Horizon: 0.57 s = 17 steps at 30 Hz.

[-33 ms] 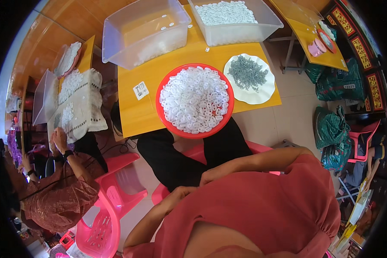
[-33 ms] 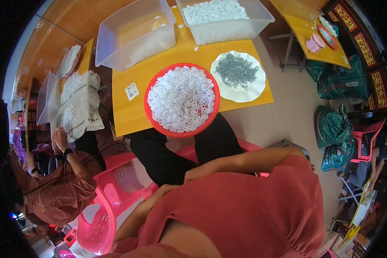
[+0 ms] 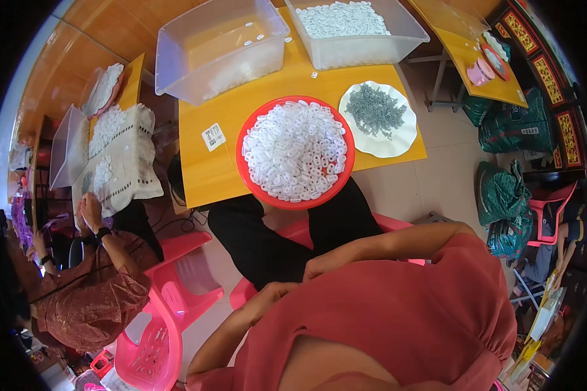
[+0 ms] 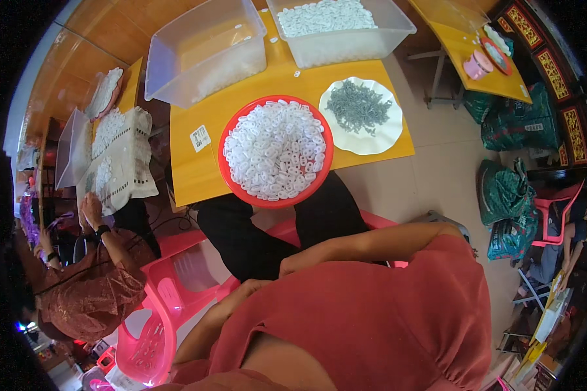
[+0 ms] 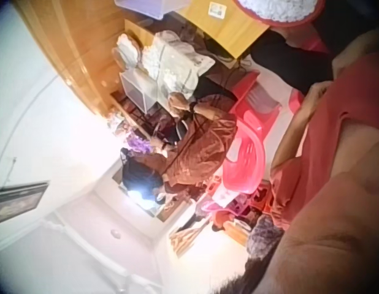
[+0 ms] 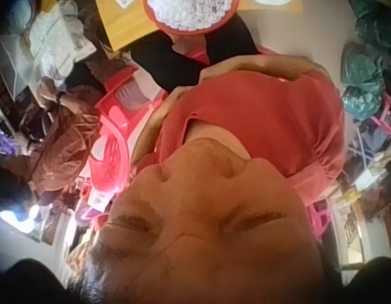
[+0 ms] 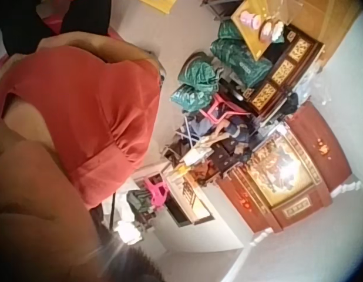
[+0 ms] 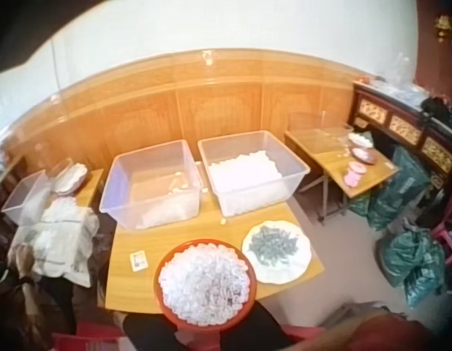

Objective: Assembling small electrical or mechanical components by inserting metal pins into white plastic housings.

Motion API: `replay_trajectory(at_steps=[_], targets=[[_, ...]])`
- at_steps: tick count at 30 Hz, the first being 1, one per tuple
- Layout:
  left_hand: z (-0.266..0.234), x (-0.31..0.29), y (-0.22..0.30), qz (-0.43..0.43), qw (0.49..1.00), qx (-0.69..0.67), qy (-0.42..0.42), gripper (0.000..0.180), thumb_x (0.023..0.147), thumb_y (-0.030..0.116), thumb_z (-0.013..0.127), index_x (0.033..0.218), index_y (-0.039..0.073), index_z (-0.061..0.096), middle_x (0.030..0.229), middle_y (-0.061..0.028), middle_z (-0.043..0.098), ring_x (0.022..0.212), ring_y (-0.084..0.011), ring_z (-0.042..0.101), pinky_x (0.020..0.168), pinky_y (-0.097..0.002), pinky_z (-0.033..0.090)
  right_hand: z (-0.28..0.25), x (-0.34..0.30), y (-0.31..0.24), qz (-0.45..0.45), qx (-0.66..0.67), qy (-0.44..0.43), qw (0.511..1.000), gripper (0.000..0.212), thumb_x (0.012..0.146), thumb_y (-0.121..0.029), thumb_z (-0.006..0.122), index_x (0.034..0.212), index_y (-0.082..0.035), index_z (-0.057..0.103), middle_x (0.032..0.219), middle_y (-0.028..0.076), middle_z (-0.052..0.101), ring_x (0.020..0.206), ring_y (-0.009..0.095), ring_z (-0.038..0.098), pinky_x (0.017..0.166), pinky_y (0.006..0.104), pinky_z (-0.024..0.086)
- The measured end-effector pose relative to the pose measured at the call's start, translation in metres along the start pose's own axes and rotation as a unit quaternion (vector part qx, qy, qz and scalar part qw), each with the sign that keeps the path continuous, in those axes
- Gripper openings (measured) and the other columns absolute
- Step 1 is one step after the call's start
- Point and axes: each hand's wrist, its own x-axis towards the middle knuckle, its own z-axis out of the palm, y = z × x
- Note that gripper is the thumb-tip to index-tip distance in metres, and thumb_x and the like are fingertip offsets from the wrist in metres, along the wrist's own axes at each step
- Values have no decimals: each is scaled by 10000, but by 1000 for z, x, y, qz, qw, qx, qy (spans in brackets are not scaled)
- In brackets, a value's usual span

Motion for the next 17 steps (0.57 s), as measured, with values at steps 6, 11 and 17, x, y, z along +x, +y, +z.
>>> replay_trajectory(at_steps=[6, 11, 17], targets=[[0, 0, 14, 61, 964, 258, 11, 182, 816, 129, 523, 924, -12, 562, 848, -112, 615, 775, -157, 581, 663, -299, 448, 3, 5, 10, 10, 49, -2, 999, 286, 869, -213, 548, 1010, 27, 612, 884, 53, 637, 799, 100, 561, 697, 287, 454], [0, -1, 5, 88, 914, 394, 37, 198, 804, 167, 497, 904, 0, 535, 785, -164, 543, 710, -341, 546, 620, -368, 436, 11, 1, 25, 15, 96, -14, 995, 289, 876, -228, 544, 966, 34, 628, 826, 28, 631, 769, 87, 561, 669, 272, 452], [6, -11, -4, 236, 877, 409, 89, 188, 769, 189, 551, 741, 16, 483, 699, -133, 467, 652, -298, 518, 570, -367, 401, 26, 0, 26, 34, 90, 94, 991, 298, 901, -266, 521, 984, -7, 643, 834, 94, 632, 758, 100, 524, 659, 301, 438]])
